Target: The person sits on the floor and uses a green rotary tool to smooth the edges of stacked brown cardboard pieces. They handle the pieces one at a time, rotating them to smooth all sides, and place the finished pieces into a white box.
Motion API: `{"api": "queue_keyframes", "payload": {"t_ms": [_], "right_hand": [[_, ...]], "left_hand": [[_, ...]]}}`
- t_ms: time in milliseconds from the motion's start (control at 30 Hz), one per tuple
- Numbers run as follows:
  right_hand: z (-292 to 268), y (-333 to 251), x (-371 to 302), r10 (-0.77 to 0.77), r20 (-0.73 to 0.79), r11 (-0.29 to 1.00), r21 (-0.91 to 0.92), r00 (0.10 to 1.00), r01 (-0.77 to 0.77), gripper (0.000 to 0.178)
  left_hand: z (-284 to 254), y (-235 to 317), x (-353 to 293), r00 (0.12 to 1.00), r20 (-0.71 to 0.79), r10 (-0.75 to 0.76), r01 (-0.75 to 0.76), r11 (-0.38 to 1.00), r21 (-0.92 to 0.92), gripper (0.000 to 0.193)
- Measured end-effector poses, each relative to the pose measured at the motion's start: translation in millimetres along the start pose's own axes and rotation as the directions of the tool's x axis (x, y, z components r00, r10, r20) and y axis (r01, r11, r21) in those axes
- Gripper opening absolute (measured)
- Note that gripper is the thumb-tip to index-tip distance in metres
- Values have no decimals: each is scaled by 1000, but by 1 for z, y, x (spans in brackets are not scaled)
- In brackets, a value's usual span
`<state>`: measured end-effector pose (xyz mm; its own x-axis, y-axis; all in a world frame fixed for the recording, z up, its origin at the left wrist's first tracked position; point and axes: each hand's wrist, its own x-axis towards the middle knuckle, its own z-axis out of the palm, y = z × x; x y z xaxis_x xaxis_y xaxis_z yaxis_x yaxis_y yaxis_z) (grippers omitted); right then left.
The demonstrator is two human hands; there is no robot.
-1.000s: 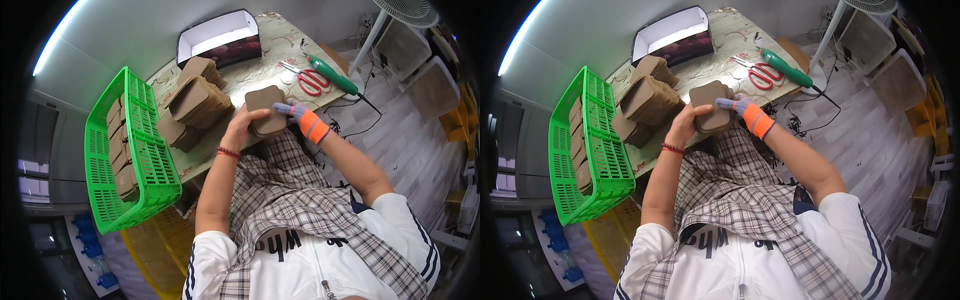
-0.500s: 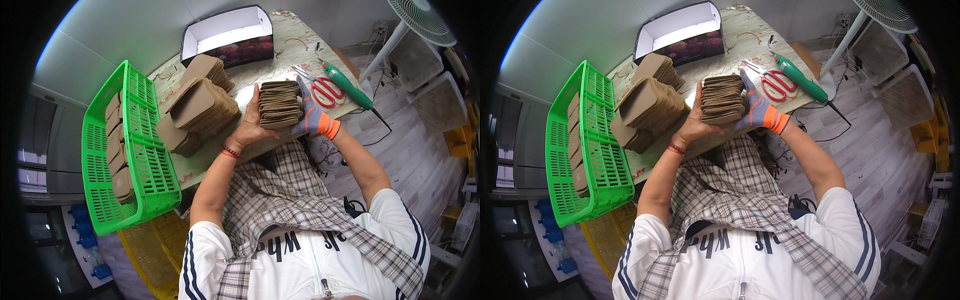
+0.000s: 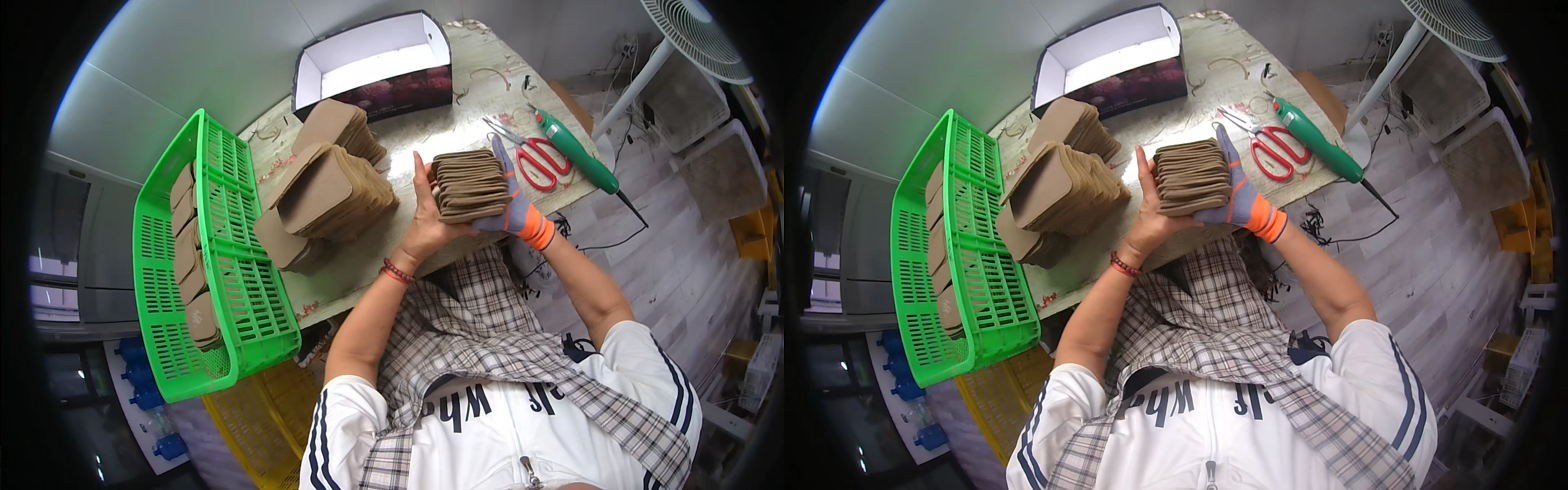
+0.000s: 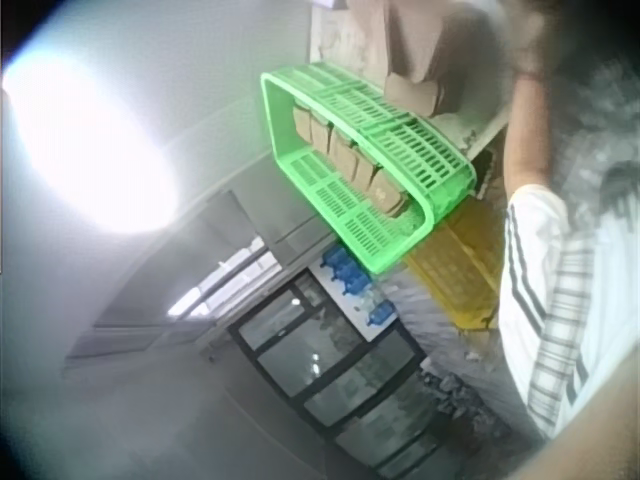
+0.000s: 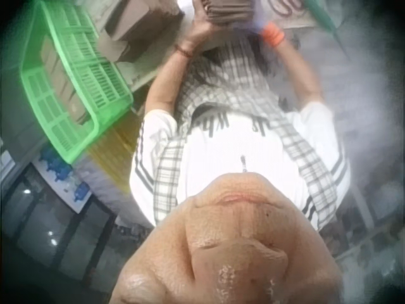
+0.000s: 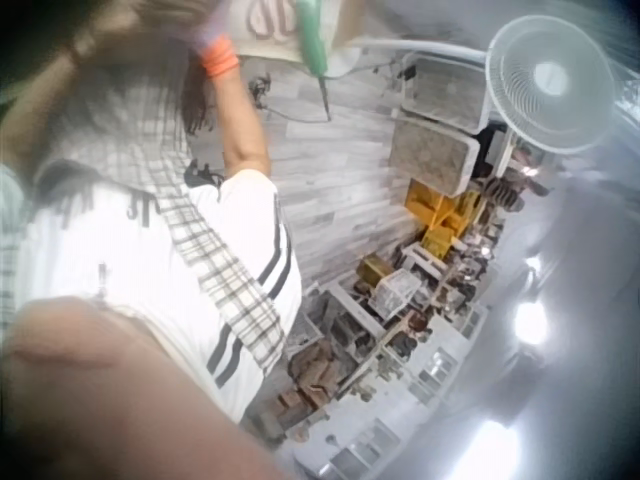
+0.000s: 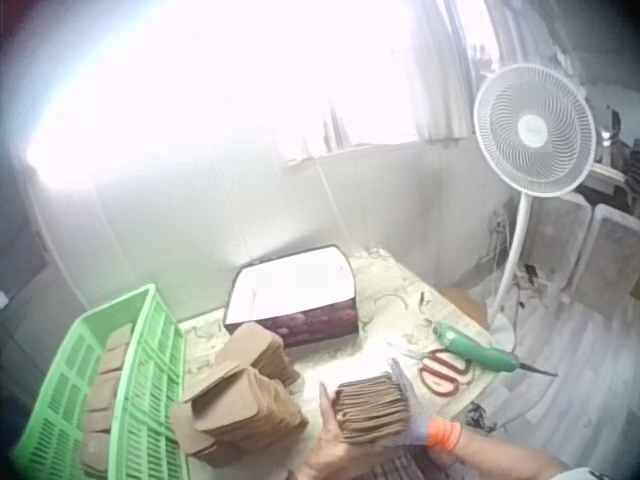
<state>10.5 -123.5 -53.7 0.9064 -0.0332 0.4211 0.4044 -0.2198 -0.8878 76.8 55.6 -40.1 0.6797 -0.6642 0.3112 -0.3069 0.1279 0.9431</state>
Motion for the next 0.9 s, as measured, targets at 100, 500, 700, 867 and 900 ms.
{"api": "queue_keyframes", "payload": {"t_ms": [100,500,700,867,900], "right_hand": [[-4,-11,14,57,-70,963,268,996,-36,128],[-31,-8,27,231,-259,859,507,938,-72,47],[-19,9,3,87,-400,851,-446,913,-277,8],[-23,-10,8,63,-292,947,-285,954,-150,41],[-23,1,4,10,-277,929,-354,961,-111,38]], "left_hand": [[0,9,14,984,32,-178,180,947,-266,125],[-49,133,101,890,-68,-451,352,773,-528,32],[-133,139,244,789,-79,-609,429,639,-638,41],[-145,42,310,625,-127,-770,524,535,-663,51],[-145,25,318,573,-156,-804,547,518,-658,51]]}}
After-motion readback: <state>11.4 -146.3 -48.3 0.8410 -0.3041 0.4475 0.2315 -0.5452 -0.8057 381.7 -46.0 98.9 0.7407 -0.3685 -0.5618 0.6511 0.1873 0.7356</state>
